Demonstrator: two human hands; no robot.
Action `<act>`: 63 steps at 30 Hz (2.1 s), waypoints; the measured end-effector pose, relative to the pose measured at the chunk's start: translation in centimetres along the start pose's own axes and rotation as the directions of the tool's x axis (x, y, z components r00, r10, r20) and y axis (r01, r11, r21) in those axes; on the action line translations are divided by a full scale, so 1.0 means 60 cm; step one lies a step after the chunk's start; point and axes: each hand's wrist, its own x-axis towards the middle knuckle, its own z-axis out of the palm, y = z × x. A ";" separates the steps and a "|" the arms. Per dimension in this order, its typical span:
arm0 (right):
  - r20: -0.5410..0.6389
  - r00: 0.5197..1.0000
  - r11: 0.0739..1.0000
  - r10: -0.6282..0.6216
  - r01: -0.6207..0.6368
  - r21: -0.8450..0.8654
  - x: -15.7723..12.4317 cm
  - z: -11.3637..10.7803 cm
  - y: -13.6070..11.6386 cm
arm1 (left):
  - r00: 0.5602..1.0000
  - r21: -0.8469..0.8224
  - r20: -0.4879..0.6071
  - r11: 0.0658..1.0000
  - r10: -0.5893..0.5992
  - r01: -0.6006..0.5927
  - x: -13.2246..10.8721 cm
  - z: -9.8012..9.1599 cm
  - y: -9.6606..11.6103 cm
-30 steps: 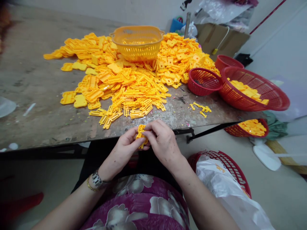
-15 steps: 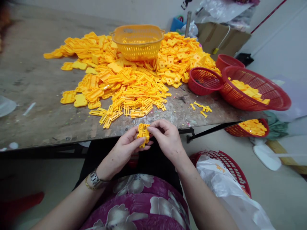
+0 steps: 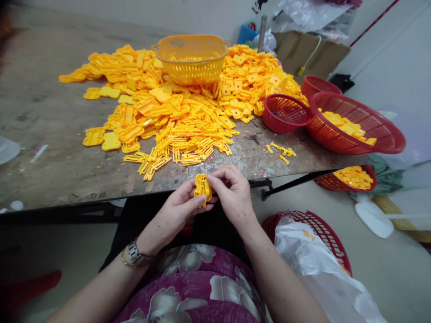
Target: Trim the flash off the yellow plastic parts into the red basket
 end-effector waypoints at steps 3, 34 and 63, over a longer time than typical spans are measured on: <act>-0.019 1.000 1.000 -0.006 0.006 -0.004 -0.003 0.003 0.001 | 1.000 -0.013 0.001 1.000 0.010 -0.010 0.001 0.002 -0.002; -0.109 0.987 0.989 -0.115 0.104 -0.102 -0.021 0.023 0.004 | 0.994 0.018 -0.040 0.995 0.097 -0.097 0.008 0.002 -0.025; 0.090 0.994 0.998 0.064 -0.063 -0.018 -0.018 -0.002 0.011 | 0.998 0.083 0.013 0.995 0.054 -0.055 0.002 -0.003 -0.014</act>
